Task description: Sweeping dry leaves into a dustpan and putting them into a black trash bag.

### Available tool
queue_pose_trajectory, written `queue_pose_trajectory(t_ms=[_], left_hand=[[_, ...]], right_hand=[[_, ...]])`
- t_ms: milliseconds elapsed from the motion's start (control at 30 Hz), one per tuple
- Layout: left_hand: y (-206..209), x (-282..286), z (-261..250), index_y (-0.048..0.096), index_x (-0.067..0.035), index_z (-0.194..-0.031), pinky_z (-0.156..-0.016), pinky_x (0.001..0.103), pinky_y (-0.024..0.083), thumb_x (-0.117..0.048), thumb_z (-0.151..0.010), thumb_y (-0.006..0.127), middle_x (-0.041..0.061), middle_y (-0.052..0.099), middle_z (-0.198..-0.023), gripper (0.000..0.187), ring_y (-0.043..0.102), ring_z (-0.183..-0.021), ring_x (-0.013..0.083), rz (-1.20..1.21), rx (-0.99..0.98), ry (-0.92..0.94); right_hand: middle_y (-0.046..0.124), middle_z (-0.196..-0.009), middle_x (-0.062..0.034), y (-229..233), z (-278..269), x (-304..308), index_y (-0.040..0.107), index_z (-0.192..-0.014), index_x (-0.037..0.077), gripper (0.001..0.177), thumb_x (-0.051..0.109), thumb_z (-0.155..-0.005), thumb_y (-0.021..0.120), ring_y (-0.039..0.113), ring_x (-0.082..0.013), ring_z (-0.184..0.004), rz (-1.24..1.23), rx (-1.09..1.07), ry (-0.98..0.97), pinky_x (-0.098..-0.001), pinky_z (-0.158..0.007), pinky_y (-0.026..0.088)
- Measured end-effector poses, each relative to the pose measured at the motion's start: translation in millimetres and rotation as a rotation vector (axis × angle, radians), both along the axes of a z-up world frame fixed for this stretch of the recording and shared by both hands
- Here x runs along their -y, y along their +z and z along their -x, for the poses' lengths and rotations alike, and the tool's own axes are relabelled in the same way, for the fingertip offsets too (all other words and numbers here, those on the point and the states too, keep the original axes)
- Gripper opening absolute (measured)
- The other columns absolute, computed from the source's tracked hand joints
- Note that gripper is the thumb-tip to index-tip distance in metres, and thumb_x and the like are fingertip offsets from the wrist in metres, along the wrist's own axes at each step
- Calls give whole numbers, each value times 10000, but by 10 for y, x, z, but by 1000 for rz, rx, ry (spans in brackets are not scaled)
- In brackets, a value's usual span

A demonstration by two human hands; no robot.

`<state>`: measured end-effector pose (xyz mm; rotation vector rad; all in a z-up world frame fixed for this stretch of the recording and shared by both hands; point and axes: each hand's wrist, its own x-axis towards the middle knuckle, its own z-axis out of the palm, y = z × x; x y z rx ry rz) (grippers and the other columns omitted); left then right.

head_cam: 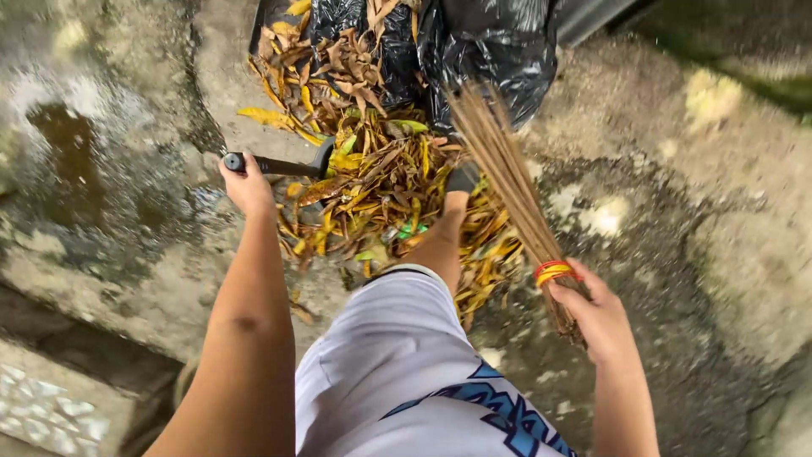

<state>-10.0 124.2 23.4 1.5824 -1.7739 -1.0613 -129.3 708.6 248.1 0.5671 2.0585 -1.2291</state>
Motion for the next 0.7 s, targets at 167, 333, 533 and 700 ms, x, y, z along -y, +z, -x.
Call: queue_pose_trajectory(t_ms=[167,333,533,700], left_hand=[[-243,-81,-79,574,-38,-1297,-933,402,529,-279,-1024,737,121,695,-1142,399,662,-999,247,160,47,96],[412,-190,-534,425,-41,-1434,-1045,331,483,-212,-1111,667,80,613,-1297,438,579,-1143,187,120,-241,158],[929,-629,-830,485,-22,-1413,-1075,328,495,-219,-1149,639,86,616,-1311,363,582,-1159,189,254,-224,355],[1208,-1671,-918,500,-26,-1398,-1057,348,526,-277,-1111,651,104,661,-1332,411,654,-1182,212,409,-153,701]], right_hand=[[680,-1353,-68,-341,1170,-480,597,-1462,140,703,222,-787,776,633,-179,-1205,37,42,212,-318,-1022,461],[680,-1309,-75,-431,1979,-1028,613,-1451,164,647,198,-823,766,631,-177,-1132,130,190,353,-313,-953,481],[715,-1253,-72,-171,3175,-1376,606,-1468,150,671,158,-813,751,660,-173,-1080,106,223,447,-312,-908,499],[713,-1271,-53,-330,4334,-1818,618,-1453,127,666,170,-803,759,656,-148,-1096,80,140,667,-296,-917,492]])
